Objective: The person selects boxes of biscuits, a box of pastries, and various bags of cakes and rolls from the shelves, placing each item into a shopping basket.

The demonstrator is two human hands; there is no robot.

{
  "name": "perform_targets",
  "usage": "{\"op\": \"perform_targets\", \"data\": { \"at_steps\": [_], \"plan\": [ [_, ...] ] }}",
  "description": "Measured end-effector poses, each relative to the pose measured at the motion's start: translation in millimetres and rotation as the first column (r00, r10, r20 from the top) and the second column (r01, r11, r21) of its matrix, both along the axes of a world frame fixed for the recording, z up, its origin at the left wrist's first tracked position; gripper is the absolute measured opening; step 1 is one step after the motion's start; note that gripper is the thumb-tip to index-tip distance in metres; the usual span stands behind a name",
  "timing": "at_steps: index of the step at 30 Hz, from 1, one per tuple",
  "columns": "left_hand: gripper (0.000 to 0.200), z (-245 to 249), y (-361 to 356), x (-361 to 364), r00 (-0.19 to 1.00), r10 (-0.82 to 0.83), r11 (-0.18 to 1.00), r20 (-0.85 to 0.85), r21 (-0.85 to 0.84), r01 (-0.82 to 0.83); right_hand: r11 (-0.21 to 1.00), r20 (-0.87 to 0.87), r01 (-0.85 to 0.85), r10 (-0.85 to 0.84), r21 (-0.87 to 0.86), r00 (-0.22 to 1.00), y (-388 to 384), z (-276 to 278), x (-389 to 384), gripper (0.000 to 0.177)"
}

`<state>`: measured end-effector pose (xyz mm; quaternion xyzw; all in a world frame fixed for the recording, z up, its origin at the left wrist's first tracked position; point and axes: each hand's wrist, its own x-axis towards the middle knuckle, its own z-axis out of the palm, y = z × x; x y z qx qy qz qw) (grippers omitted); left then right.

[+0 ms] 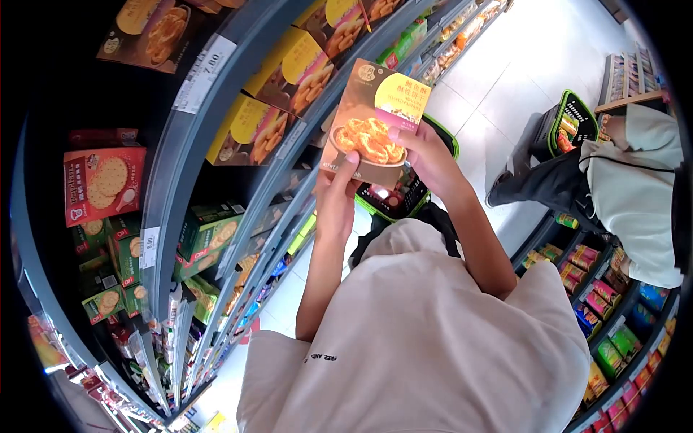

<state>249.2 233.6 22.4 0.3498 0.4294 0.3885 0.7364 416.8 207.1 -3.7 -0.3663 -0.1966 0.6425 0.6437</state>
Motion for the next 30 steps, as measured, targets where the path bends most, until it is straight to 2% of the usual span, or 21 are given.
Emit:
{"op": "perform_targets", "data": {
  "at_steps": [4,6,7,8,10,12,14,16,18,19,20,22,23,25,26,27,28,30],
  "plan": [
    [0.043,-56.5,-5.2,2.2,0.992,-0.09,0.992,-0.085,-0.101,0.081,0.991,-0.014,0.01,-0.012,-0.13,1.0,-5.8,-60.6,8.6,0.049],
    [0.033,-99.1,-17.4,-3.4,0.98,-0.101,0.971,-0.174,-0.233,0.059,0.966,-0.151,-0.032,-0.007,-0.258,0.989,-13.5,-91.2,11.2,0.045],
    [0.032,-116.5,-25.9,-5.5,0.977,-0.108,0.963,-0.182,-0.263,0.057,0.931,-0.153,-0.026,-0.032,-0.364,0.988,-17.3,-117.7,11.5,0.042],
    [0.03,-132.1,-35.7,-9.5,0.975,-0.116,0.953,-0.189,-0.296,0.056,0.925,-0.158,-0.035,-0.027,-0.378,0.987,-22.8,-140.7,10.7,0.042],
    [0.029,-162.5,-54.3,-20.9,0.933,-0.211,0.942,-0.291,-0.316,0.114,0.831,-0.131,0.001,-0.089,-0.557,0.987,-34.1,-189.6,10.1,0.039],
    [0.028,-189.5,-75.8,-34.6,0.868,-0.285,0.939,-0.406,-0.299,0.169,0.796,-0.078,0.024,-0.089,-0.605,0.993,-47.8,-251.4,6.0,0.036],
    [0.027,-211.7,-92.4,-46.5,0.74,-0.391,0.916,-0.548,-0.307,0.257,0.699,0.058,0.101,-0.085,-0.708,0.995,-52.7,-284.4,3.8,0.033],
    [0.028,-226.2,-109.4,-59.7,0.629,-0.422,0.903,-0.652,-0.246,0.351,0.669,0.077,0.112,-0.082,-0.735,0.994,-52.5,-318.5,1.9,0.031],
    [0.029,-238.0,-123.8,-70.5,0.601,-0.447,0.893,-0.663,-0.296,0.338,0.631,0.104,0.138,-0.091,-0.763,0.99,-53.3,-352.1,-2.4,0.026],
    [0.03,-244.1,-129.8,-74.6,0.579,-0.459,0.888,-0.674,-0.327,0.323,0.676,0.172,0.196,-0.104,-0.711,0.98,-52.5,-377.8,-6.7,0.024],
    [0.03,-251.8,-134.3,-79.1,0.574,-0.47,0.882,-0.67,-0.337,0.329,0.667,0.172,0.201,-0.109,-0.718,0.979,-47.0,-405.3,-8.3,0.024],
    [0.031,-262.2,-152.0,-95.0,0.512,-0.517,0.855,-0.686,-0.39,0.341,0.703,0.311,0.315,-0.139,-0.638,0.94,-41.1,-453.4,-20.4,0.035],
    [0.031,-270.6,-158.4,-100.7,0.506,-0.528,0.849,-0.683,-0.399,0.347,0.669,0.403,0.38,-0.13,-0.639,0.906,-33.6,-479.7,-24.6,0.033],
    [0.03,-277.5,-177.7,-116.3,0.524,-0.531,0.841,-0.666,-0.487,0.234,0.624,0.404,0.392,-0.131,-0.676,0.905,-20.7,-504.0,-33.8,0.033],
    [0.03,-281.1,-182.3,-120.8,0.516,-0.542,0.835,-0.663,-0.495,0.24,0.599,0.414,0.406,-0.132,-0.691,0.9,-11.0,-512.6,-37.3,0.032],
    [0.031,-278.2,-183.7,-121.0,0.469,-0.572,0.816,-0.673,-0.523,0.244,0.587,0.484,0.447,-0.104,-0.675,0.869,-0.6,-506.8,-40.1,0.032],
    [0.031,-274.3,-185.7,-122.5,0.421,-0.602,0.796,-0.679,-0.555,0.244,0.577,0.48,0.445,-0.103,-0.685,0.871,2.4,-523.7,-46.4,0.032],
    [0.031,-278.9,-189.5,-129.9,0.397,-0.639,0.765,-0.659,-0.596,0.243,0.551,0.584,0.476,0.026,-0.685,0.811,17.9,-555.3,-53.0,0.033]
  ]
}}
